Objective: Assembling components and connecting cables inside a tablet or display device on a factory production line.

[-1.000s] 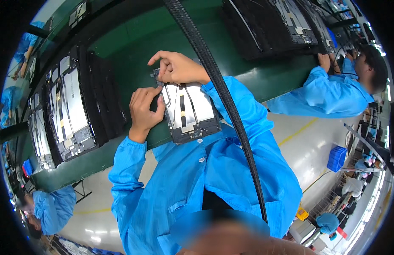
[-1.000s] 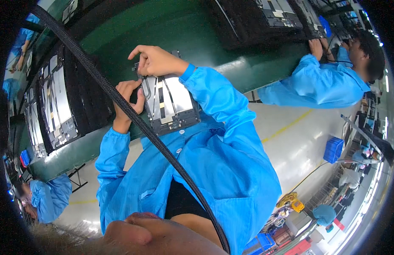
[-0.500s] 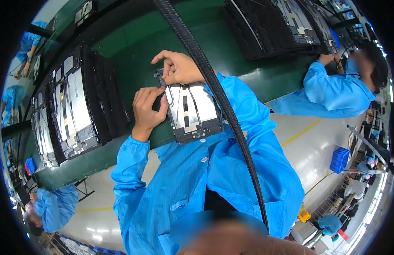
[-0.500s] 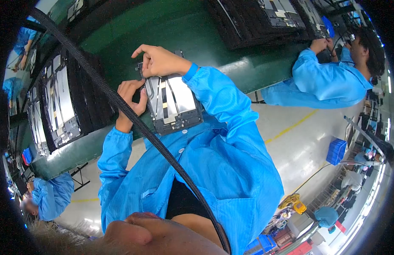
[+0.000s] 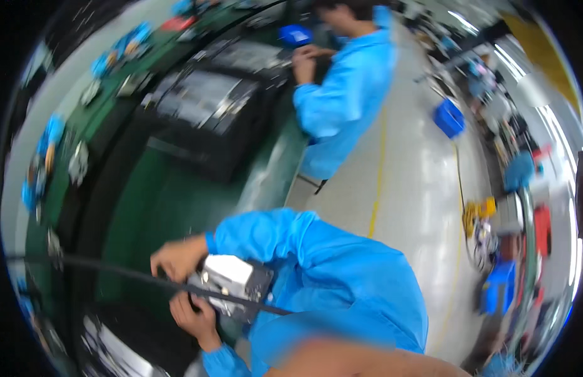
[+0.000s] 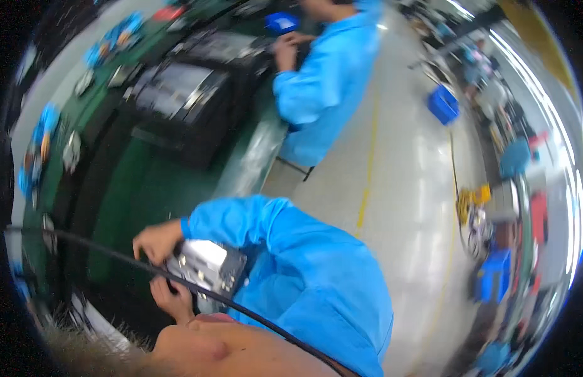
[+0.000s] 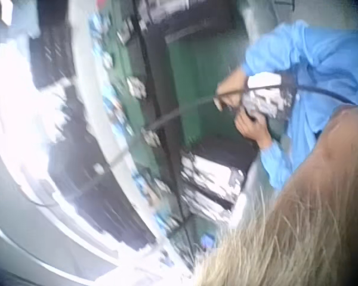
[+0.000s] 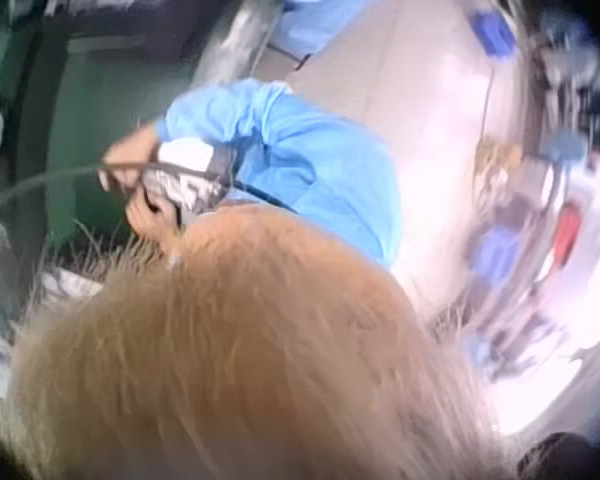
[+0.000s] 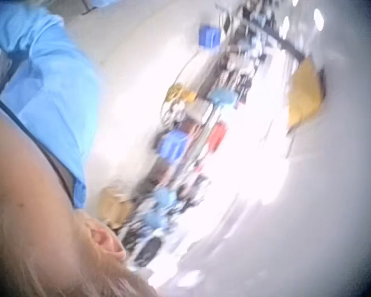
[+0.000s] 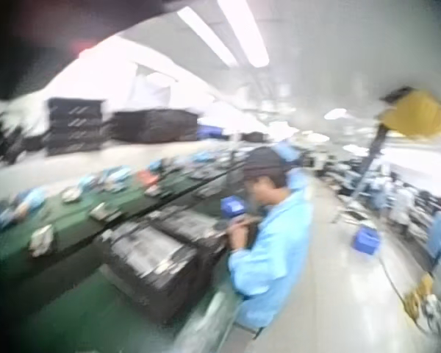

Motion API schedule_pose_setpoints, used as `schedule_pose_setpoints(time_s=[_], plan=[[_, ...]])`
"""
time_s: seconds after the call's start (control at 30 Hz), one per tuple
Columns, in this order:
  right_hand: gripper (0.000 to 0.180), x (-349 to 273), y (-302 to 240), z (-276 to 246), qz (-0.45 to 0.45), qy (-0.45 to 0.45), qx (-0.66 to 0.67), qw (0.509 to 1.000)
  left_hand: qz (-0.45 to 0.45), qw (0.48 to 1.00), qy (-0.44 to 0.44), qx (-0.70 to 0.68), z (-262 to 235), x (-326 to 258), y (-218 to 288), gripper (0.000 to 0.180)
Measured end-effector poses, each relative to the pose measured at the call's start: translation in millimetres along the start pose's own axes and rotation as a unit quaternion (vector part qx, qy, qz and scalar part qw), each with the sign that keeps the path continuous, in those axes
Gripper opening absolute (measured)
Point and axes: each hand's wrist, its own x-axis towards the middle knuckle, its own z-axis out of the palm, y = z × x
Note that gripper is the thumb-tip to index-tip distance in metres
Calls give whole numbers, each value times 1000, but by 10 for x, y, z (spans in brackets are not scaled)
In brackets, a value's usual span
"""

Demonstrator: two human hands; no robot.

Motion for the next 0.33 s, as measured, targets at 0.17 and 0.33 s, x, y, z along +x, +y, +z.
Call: schedule_pose_setpoints(time_s=[0.17, 0.33], plan=[[51, 77, -99, 66, -72, -26, -43, 996, -24, 999, -9, -46, -53, 59, 22, 39], [53, 172, -113, 105, -134, -55, -136, 980, -45, 998, -41, -29, -79, 69, -41, 42]])
